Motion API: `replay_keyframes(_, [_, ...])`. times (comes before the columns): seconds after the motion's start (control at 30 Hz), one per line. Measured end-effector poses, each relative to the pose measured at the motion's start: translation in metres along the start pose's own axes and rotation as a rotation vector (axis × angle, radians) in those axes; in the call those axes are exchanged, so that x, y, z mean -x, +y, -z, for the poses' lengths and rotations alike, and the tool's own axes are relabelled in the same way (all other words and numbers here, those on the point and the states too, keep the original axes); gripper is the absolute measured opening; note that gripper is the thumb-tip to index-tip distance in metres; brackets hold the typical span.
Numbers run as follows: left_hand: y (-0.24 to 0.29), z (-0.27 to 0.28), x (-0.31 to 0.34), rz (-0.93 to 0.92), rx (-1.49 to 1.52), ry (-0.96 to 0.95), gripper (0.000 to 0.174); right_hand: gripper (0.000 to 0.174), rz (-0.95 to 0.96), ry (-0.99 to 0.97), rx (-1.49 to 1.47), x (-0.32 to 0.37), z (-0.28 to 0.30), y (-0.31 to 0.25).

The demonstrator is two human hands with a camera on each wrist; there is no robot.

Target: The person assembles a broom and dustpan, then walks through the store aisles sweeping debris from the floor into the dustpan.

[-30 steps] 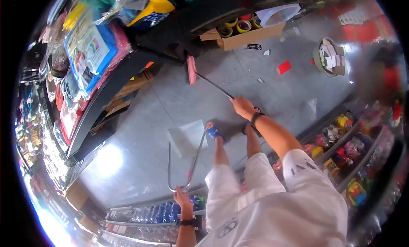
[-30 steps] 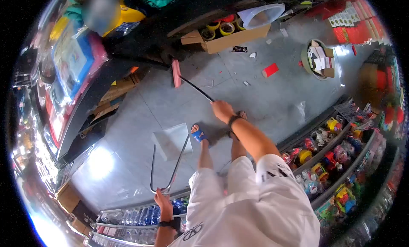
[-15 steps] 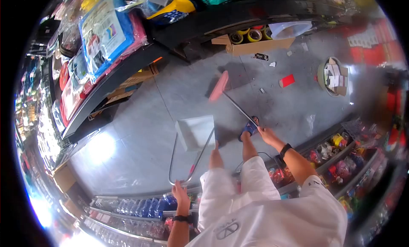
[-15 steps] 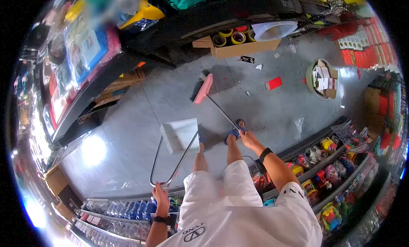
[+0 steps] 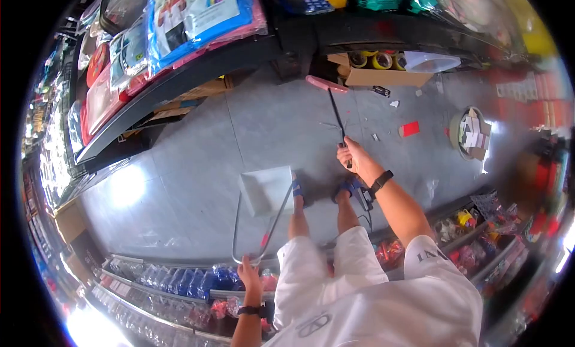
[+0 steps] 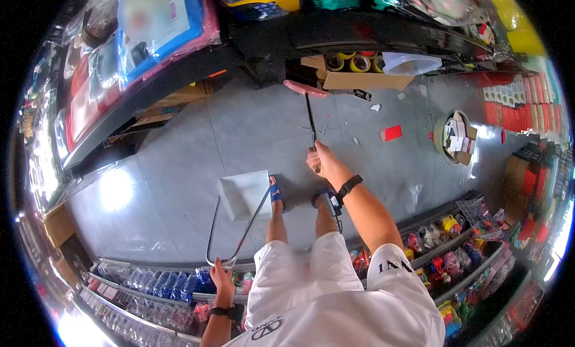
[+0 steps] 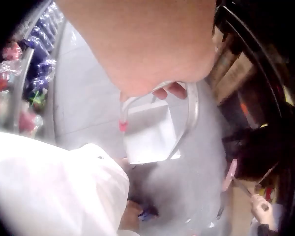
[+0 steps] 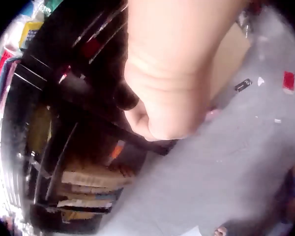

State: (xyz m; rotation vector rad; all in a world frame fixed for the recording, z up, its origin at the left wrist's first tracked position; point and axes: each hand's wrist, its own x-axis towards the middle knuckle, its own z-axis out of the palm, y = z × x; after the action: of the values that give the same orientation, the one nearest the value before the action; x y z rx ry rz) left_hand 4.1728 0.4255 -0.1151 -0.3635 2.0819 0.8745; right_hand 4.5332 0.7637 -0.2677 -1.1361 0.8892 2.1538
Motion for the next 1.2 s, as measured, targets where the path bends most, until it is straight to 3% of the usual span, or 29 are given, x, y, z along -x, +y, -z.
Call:
replay_keyframes(0.17, [0.008, 0.013, -0.004, 0.052, -0.011, 0.096, 0.036, 0.029, 0.003, -0.291, -0.207, 0.029, 0.009, 0.036])
replay_keyframes(0.27, [0.0, 0.026, -0.019, 0.08, 0.0, 0.106, 0.039, 0.029, 0.012, -0.318, -0.281, 0.031, 0.004, 0.034])
replay_keyframes(0.4, [0.003, 0.034, -0.036, 0.143, -0.02, 0.106, 0.044, 0.032, 0.029, -0.189, -0.127, -0.019, -0.039, 0.01])
replay_keyframes(0.47, [-0.002, 0.036, -0.043, 0.132, 0.043, 0.152, 0.042, 0.034, -0.103, -0.218, -0.206, -0.05, -0.06, 0.003])
replay_keyframes(0.67, [0.0, 0.04, -0.039, 0.126, 0.028, 0.094, 0.042, 0.049, 0.061, 0.188, 0.043, -0.116, -0.073, 0.025])
replay_keyframes(0.77, [0.006, 0.037, -0.034, 0.111, 0.076, 0.136, 0.039, 0.055, 0.186, 0.404, 0.421, -0.131, -0.002, 0.047])
replay_keyframes(0.83, [0.017, 0.034, -0.03, 0.133, 0.075, 0.12, 0.038, 0.053, 0.356, 0.508, 0.678, -0.097, 0.028, 0.076])
replay_keyframes(0.97, [-0.001, 0.046, -0.05, 0.124, 0.089, 0.041, 0.032, 0.052, 0.268, 0.844, 1.01, -0.033, 0.075, 0.106])
replay_keyframes(1.07, [-0.008, 0.046, -0.053, 0.1, 0.107, 0.019, 0.03, 0.053, 0.258, 0.985, 1.373, 0.026, 0.093, 0.105])
replay_keyframes(1.13, [-0.006, 0.043, -0.049, 0.096, 0.097, 0.04, 0.031, 0.051, 0.685, 0.978, 2.08, 0.059, 0.117, 0.097])
replay_keyframes(1.2, [0.0, 0.035, -0.044, 0.108, 0.119, 0.034, 0.03, 0.049, 0.681, 0.972, 2.203, 0.096, 0.088, 0.092])
